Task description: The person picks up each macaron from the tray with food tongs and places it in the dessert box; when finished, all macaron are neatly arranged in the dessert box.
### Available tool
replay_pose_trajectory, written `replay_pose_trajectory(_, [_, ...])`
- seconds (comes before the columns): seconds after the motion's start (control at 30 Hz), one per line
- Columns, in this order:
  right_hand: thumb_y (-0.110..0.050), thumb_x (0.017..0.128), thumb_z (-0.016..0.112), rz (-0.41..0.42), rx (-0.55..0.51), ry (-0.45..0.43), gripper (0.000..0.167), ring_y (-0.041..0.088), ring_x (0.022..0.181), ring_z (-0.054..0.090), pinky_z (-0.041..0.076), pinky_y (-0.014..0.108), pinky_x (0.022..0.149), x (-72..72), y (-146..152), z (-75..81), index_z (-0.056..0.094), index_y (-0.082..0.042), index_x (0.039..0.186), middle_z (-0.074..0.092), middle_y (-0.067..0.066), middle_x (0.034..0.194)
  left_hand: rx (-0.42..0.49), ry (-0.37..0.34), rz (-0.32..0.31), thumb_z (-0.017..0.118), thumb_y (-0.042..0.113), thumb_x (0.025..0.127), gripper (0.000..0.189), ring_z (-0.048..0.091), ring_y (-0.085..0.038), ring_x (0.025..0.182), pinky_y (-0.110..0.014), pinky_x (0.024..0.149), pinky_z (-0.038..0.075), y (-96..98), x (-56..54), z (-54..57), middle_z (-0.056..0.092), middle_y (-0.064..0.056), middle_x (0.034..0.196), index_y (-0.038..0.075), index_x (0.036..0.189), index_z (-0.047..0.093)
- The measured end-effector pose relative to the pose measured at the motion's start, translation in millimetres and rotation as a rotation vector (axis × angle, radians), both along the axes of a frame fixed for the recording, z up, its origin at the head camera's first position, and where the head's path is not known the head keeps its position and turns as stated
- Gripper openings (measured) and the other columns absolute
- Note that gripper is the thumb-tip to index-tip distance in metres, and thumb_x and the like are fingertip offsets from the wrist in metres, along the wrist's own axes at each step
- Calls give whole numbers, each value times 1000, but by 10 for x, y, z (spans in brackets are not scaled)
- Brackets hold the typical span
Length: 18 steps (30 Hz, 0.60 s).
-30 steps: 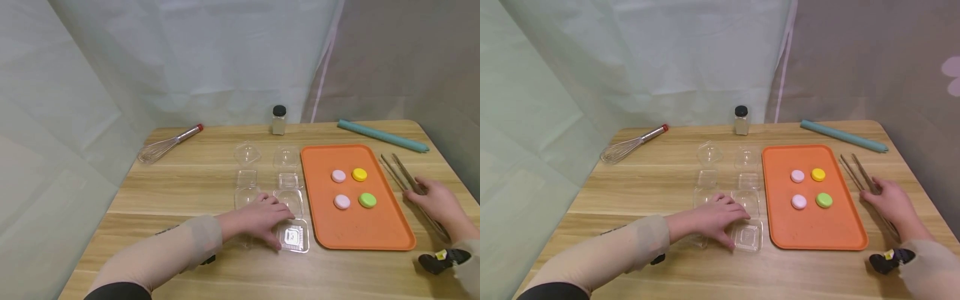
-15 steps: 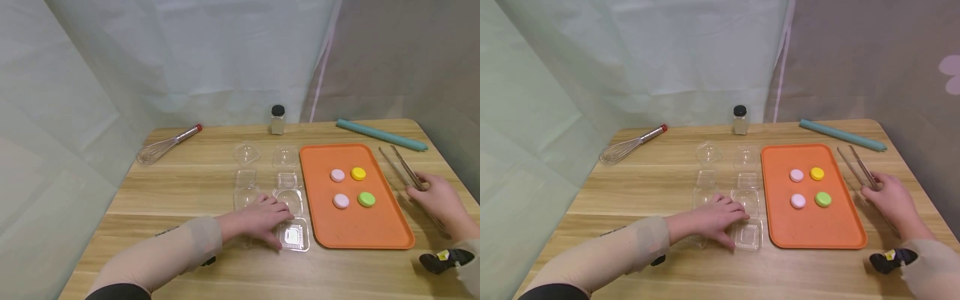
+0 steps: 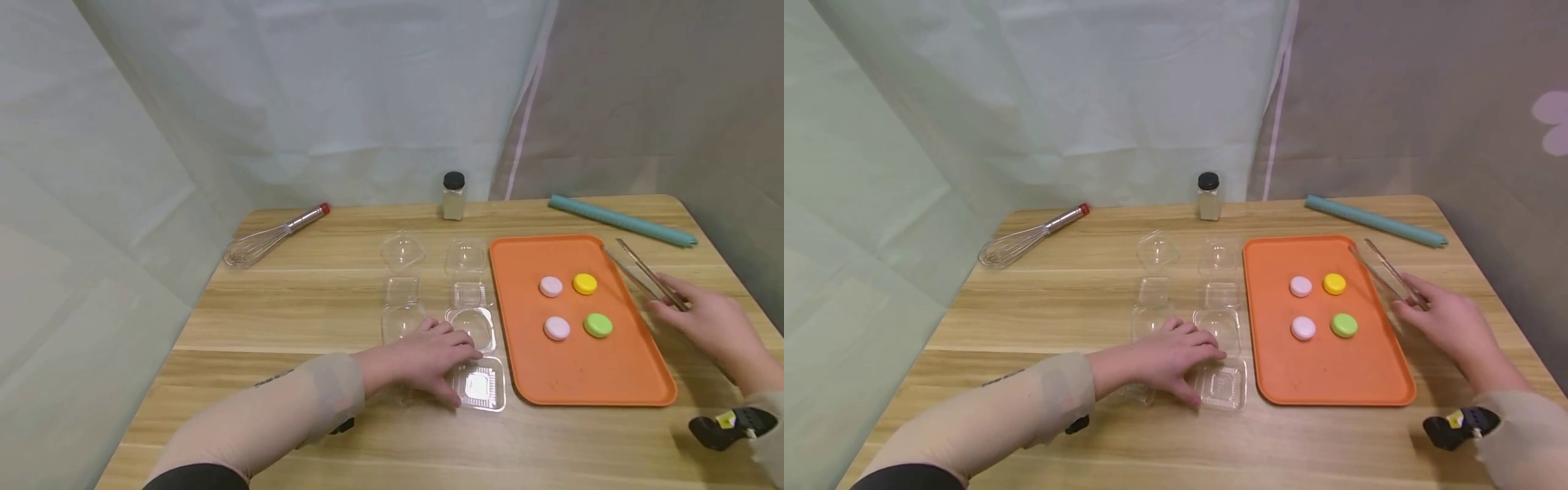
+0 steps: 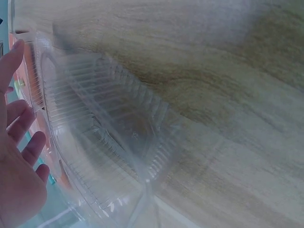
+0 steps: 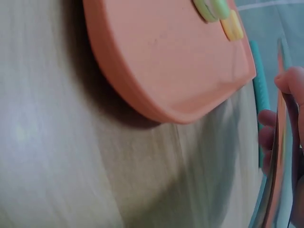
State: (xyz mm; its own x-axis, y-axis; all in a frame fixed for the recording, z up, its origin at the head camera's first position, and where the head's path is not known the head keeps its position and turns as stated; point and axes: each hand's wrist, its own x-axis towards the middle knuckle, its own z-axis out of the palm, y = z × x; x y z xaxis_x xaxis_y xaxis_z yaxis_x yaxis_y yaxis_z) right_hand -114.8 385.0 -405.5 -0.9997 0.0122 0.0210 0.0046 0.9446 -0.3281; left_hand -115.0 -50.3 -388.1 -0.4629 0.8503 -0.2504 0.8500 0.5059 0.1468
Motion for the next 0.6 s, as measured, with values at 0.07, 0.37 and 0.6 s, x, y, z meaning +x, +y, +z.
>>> replay_pose_trajectory(0.07, [-39,89,60,21,11,-1,65,54,85,54,41,60,66,-20,-18,29,43,7,132,59,35,101,-3,-6,6,70,63,69,82,39,-14,118,-36,99,27,-3,2,1,46,9,133,26,137,45])
replay_pose_trajectory(0.37, [-30,87,64,120,15,40,51,46,80,58,43,56,62,-35,-80,55,51,10,117,61,29,94,6,-10,3,68,65,68,82,39,-12,116,-36,98,27,0,9,-25,46,10,132,27,137,45])
replay_pose_trajectory(0.6, [-34,87,66,211,-4,29,55,55,97,52,41,62,71,4,-101,45,52,6,123,58,34,108,14,-22,5,69,64,68,82,39,-12,115,-34,97,28,-9,-2,-8,46,9,132,27,137,45])
